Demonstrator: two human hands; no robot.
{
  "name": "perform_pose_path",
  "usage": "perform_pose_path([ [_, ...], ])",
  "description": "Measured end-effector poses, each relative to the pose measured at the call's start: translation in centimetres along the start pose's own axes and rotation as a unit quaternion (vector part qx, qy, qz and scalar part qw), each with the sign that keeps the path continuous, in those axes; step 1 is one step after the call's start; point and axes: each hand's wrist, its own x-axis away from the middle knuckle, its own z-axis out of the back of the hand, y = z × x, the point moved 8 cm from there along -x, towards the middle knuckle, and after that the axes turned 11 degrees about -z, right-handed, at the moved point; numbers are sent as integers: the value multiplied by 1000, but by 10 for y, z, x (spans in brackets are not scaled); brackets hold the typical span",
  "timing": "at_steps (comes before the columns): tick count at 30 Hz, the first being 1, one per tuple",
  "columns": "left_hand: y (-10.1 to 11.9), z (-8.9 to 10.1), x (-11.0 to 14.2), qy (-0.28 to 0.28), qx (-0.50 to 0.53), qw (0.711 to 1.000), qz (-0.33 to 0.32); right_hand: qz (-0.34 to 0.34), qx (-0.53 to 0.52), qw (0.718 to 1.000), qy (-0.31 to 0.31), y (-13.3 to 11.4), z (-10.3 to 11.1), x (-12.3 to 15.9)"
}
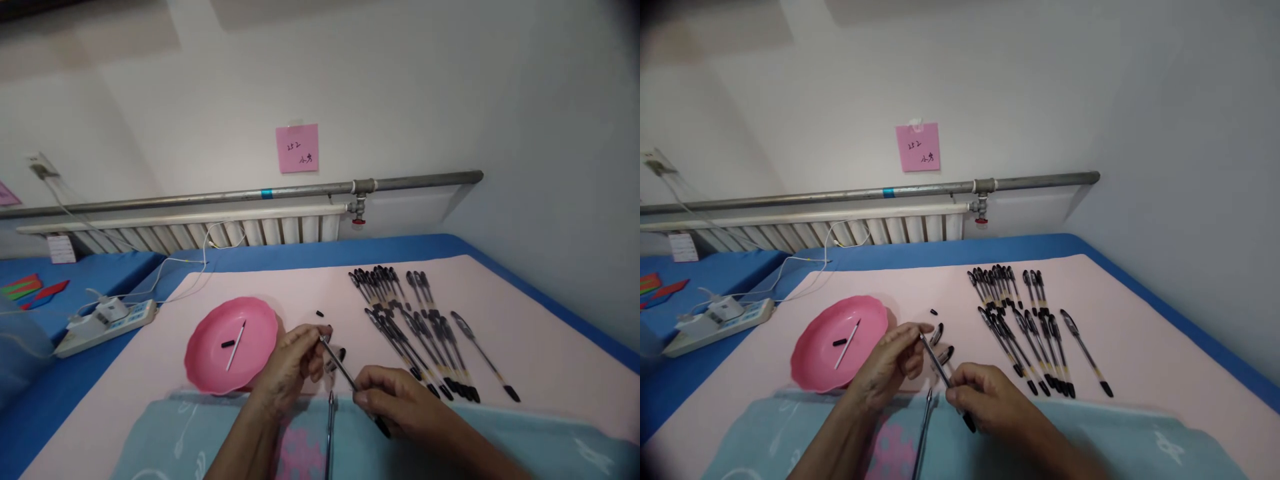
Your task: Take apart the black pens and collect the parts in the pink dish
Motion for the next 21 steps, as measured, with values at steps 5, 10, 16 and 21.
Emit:
perform_pose_path([
  [5,-4,12,0,44,-59,997,1,42,95,994,37,-7,3,4],
  [10,-18,22,0,118,-86,989,7,112,289,937,162,-17,3,12],
  [16,-15,17,3,119,-82,989,-12,100,275,943,158,-13,1,11],
  [21,-8,-2,6,23,-15,999,27,58,175,980,79,-8,3,7],
])
